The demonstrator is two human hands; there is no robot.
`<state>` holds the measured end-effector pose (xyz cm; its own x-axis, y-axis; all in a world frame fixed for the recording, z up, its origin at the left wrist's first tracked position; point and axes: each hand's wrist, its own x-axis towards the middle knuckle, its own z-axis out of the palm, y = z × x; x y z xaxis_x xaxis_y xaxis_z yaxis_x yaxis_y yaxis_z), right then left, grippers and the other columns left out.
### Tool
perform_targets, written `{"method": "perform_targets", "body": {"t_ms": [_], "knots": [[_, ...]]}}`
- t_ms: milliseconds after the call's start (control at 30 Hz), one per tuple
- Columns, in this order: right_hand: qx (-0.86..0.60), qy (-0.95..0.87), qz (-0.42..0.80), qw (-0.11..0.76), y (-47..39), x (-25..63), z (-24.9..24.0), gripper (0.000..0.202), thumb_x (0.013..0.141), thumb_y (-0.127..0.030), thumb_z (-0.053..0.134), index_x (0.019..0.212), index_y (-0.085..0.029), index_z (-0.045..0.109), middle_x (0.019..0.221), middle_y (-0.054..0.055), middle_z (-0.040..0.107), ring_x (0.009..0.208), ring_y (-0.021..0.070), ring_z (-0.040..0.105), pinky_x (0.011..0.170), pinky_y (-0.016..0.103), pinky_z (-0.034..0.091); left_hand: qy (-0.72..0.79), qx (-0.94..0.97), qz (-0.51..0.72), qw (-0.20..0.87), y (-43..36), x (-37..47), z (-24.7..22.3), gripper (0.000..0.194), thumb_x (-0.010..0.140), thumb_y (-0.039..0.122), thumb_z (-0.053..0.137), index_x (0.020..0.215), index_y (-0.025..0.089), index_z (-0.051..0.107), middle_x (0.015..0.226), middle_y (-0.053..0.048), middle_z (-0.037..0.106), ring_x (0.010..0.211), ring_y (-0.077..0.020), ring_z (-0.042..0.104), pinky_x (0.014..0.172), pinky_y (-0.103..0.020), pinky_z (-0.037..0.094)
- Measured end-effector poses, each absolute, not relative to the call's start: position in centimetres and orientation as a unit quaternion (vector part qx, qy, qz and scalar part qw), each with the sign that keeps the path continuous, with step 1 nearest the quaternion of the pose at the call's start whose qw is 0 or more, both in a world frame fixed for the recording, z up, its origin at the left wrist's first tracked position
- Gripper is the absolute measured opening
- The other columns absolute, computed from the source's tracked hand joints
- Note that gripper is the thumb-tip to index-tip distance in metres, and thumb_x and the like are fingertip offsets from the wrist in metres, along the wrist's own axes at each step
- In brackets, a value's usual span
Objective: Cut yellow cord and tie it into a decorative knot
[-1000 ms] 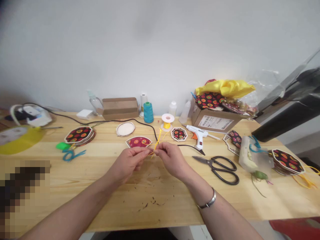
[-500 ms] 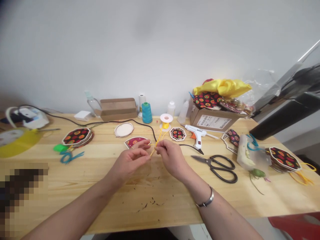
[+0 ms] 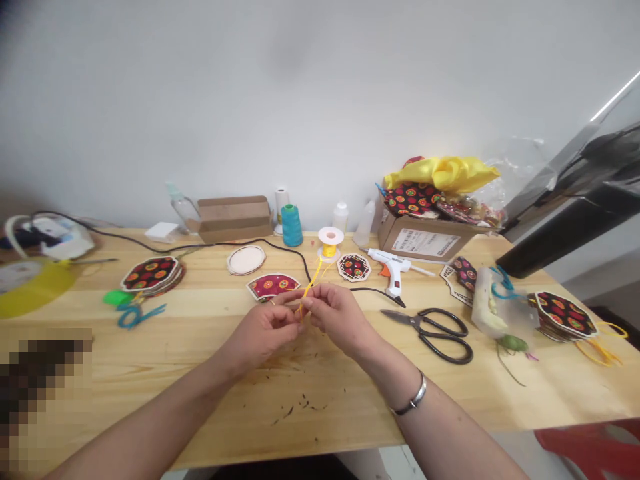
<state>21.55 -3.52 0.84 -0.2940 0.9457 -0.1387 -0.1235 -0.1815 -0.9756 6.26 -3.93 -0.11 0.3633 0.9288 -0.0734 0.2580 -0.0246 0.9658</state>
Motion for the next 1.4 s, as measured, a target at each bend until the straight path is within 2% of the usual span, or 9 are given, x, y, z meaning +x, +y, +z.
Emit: {"method": "perform_targets", "body": {"t_ms": [200,400,533,667,833,933,1067,1233,1400], "knots": [[-0.423,-0.499,0.641,0.402,-3.58,21.6,0.79,0.021,0.075,-0.032,0.058,0.067,-0.016,0.049,0.057,-0.003,0.052,0.044,0.0041,0.033,0.043,0.019,0.021,0.442,0.632,0.331,0.544,-4.09,6.31,0.29,0.014,0.068,0.019,0.062,0.055,0.018,0.056,0.109,-0.011,0.06,0.126,-0.0251,0.037,0.096,-0.035,0.035],[-0.466,-0.53,0.59,0.393,-3.36,21.7,1.0,0.02,0.073,-0.033,0.057,0.065,-0.016,0.048,0.053,-0.005,0.045,0.044,0.0051,0.031,0.042,0.02,0.023,0.407,0.498,0.44,0.627,-4.05,6.43,0.26,0.02,0.067,0.018,0.066,0.072,0.019,0.046,0.12,-0.009,0.051,0.11,-0.0218,0.052,0.091,-0.036,0.039],[-0.484,-0.568,0.541,0.388,-3.32,21.63,0.8,0.014,0.073,-0.027,0.054,0.065,-0.016,0.05,0.054,-0.005,0.044,0.049,0.0072,0.035,0.045,0.021,0.028,0.388,0.498,0.4,0.664,-4.24,6.51,0.26,0.034,0.068,0.017,0.066,0.098,0.019,0.049,0.104,-0.006,0.058,0.095,-0.0183,0.058,0.084,-0.033,0.043],[-0.502,-0.605,0.494,0.372,-3.34,21.62,0.69,0.013,0.075,-0.024,0.051,0.064,-0.017,0.05,0.057,-0.003,0.047,0.053,0.0088,0.04,0.05,0.022,0.033,0.387,0.492,0.371,0.686,-4.3,6.36,0.01,0.036,0.073,0.02,0.062,0.107,0.018,0.05,0.088,-0.002,0.06,0.072,-0.0124,0.06,0.071,-0.028,0.045],[-0.514,-0.63,0.462,0.355,-3.32,21.71,0.56,0.013,0.076,-0.024,0.051,0.065,-0.017,0.052,0.057,-0.003,0.049,0.053,0.0094,0.041,0.052,0.023,0.033,0.39,0.473,0.371,0.697,-4.12,6.12,-0.28,0.031,0.075,0.027,0.06,0.104,0.019,0.057,0.077,0.001,0.059,0.049,-0.0046,0.043,0.049,-0.02,0.033],[-0.508,-0.632,0.464,0.357,-3.27,21.78,0.31,0.014,0.077,-0.025,0.051,0.066,-0.017,0.053,0.058,-0.003,0.05,0.053,0.0095,0.042,0.052,0.023,0.034,0.42,0.484,0.367,0.674,-4.0,6.06,-0.08,0.023,0.074,0.031,0.061,0.092,0.017,0.064,0.08,-0.001,0.059,0.054,-0.0055,0.04,0.048,-0.019,0.029],[-0.508,-0.636,0.462,0.353,-3.16,21.86,0.16,0.014,0.077,-0.026,0.052,0.066,-0.017,0.054,0.06,-0.002,0.052,0.055,0.0101,0.043,0.053,0.023,0.034,0.434,0.489,0.369,0.661,-3.8,5.96,0.04,0.019,0.072,0.032,0.064,0.077,0.014,0.066,0.066,0.002,0.053,0.053,-0.0059,0.037,0.047,-0.019,0.027],[-0.494,-0.61,0.505,0.359,-3.17,21.83,0.61,0.016,0.075,-0.029,0.055,0.065,-0.016,0.052,0.057,-0.003,0.049,0.052,0.0085,0.04,0.05,0.022,0.032,0.406,0.404,0.363,0.734,-3.51,5.83,-0.04,0.018,0.066,0.029,0.071,0.069,0.012,0.065,0.059,0.003,0.046,0.048,-0.0031,0.031,0.042,-0.017,0.02],[-0.461,-0.565,0.585,0.356,-3.22,22.01,0.93,0.02,0.073,-0.032,0.06,0.065,-0.016,0.052,0.054,-0.004,0.047,0.049,0.0066,0.037,0.045,0.02,0.027,0.379,0.348,0.342,0.786,-3.34,5.66,0.22,0.019,0.061,0.026,0.075,0.064,0.011,0.064,0.059,0.001,0.049,0.047,-0.0021,0.031,0.041,-0.016,0.015]]}}
